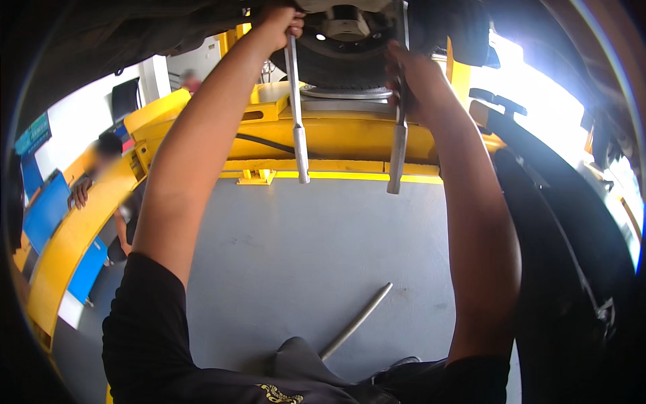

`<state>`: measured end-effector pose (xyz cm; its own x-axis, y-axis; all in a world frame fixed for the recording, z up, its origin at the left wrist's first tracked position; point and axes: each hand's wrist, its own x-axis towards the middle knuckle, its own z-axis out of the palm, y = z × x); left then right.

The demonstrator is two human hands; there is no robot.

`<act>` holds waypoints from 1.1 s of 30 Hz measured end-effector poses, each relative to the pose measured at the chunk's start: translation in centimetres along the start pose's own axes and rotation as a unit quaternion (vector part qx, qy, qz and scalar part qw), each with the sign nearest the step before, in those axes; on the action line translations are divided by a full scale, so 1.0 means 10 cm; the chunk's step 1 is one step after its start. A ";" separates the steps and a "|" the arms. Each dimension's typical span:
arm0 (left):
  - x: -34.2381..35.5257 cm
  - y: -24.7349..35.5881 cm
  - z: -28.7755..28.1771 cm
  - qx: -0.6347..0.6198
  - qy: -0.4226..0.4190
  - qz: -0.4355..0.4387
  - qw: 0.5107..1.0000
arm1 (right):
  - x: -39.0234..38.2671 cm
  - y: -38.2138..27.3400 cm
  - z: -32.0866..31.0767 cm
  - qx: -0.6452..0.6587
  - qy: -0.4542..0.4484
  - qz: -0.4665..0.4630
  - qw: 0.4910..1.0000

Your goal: The person sits on the floor under a raised vehicle and uses a socket wrench and extension bar to tighten bolts on the rear suspension. The person repeatedly applies torque to the fasteners while another person observes from the side.

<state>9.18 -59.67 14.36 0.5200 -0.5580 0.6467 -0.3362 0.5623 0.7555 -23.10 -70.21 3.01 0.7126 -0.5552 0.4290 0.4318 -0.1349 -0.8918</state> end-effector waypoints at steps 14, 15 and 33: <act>-0.66 0.25 0.72 0.037 0.041 0.014 0.998 | 0.67 0.00 -0.56 0.208 0.085 -0.116 0.968; -0.70 0.26 0.75 0.035 0.048 0.005 0.998 | 0.69 0.06 -0.71 0.187 0.089 -0.118 0.971; -0.75 0.26 0.72 0.086 0.085 0.027 0.992 | 1.42 0.74 -0.13 -0.240 0.105 -0.300 0.917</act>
<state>-1.24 -58.45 12.27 0.6181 -0.4110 0.6700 -0.4886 0.4669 0.7371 -10.52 -80.15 2.28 0.2825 -0.4028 0.8706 0.3825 -0.7850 -0.4873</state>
